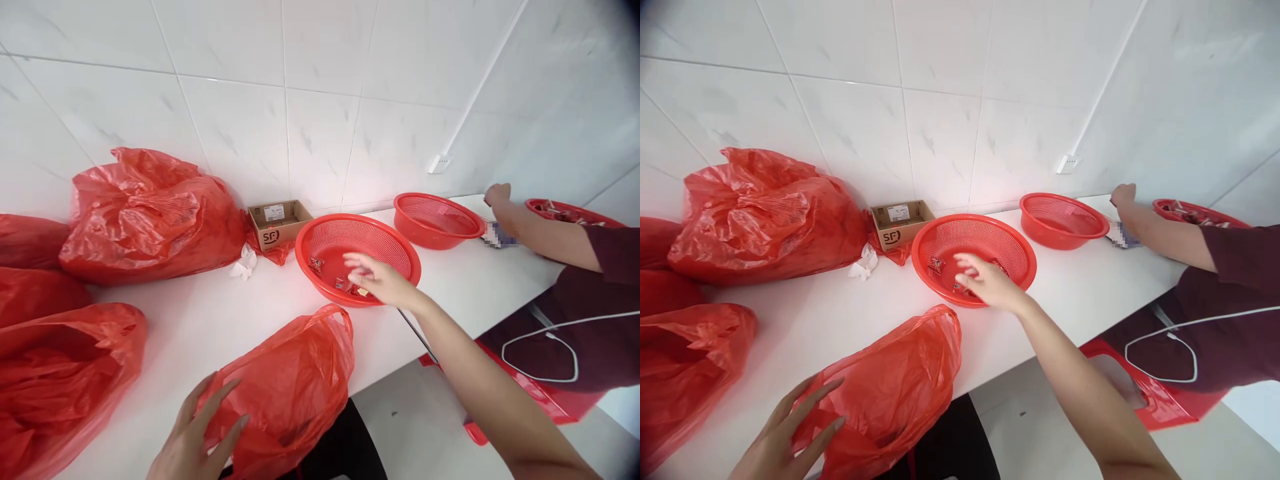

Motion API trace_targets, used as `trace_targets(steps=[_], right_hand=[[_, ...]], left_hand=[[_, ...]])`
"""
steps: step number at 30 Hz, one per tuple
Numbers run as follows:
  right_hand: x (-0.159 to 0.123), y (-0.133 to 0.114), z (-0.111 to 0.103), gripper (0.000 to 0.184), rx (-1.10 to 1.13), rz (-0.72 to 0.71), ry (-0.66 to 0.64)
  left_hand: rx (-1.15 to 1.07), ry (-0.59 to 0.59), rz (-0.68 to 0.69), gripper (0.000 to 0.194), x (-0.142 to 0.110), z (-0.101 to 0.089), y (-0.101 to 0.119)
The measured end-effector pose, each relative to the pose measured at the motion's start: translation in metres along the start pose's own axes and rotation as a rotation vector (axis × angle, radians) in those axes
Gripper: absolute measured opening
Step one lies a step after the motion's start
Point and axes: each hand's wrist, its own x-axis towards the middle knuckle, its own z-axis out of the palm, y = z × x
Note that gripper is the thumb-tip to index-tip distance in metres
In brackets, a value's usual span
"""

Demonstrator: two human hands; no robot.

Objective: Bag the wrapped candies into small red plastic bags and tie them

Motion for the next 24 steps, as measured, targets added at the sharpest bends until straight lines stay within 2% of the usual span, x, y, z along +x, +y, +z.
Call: trace_targets(steps=[2, 5, 8, 11, 13, 16, 18, 21, 24], right_hand=[[0.019, 0.009, -0.009, 0.058, -0.216, 0.102, -0.018], [0.042, 0.023, -0.008, 0.067, -0.441, 0.154, -0.291], [0.050, 0.031, 0.005, 0.050, -0.495, 0.113, -0.440], [0.055, 0.032, 0.011, 0.032, -0.552, 0.114, -0.465], [0.064, 0.031, 0.007, 0.030, -0.580, 0.128, -0.459], [0.089, 0.024, -0.001, 0.042, -0.578, 0.120, -0.400], [0.106, 0.017, 0.002, 0.053, -0.551, 0.087, -0.364], [0.123, 0.005, 0.020, 0.065, -0.506, 0.053, -0.385], [0.127, -0.001, 0.036, 0.058, -0.470, 0.073, -0.436]], left_hand=[[0.000, -0.065, -0.014, 0.047, 0.004, -0.002, -0.005], [-0.086, -0.028, 0.043, 0.051, 0.008, -0.004, -0.010], [-0.206, 0.016, 0.042, 0.053, 0.008, -0.005, -0.005], [-0.315, 0.087, -0.021, 0.049, 0.007, -0.006, 0.011], [-0.376, 0.138, -0.048, 0.048, 0.008, -0.006, 0.023], [-0.433, 0.164, -0.047, 0.051, 0.013, -0.005, 0.035], [-0.443, 0.165, -0.046, 0.054, 0.017, -0.004, 0.037], [-0.426, 0.131, -0.052, 0.060, 0.023, -0.003, 0.034], [-0.398, 0.105, -0.054, 0.062, 0.025, -0.004, 0.030]])
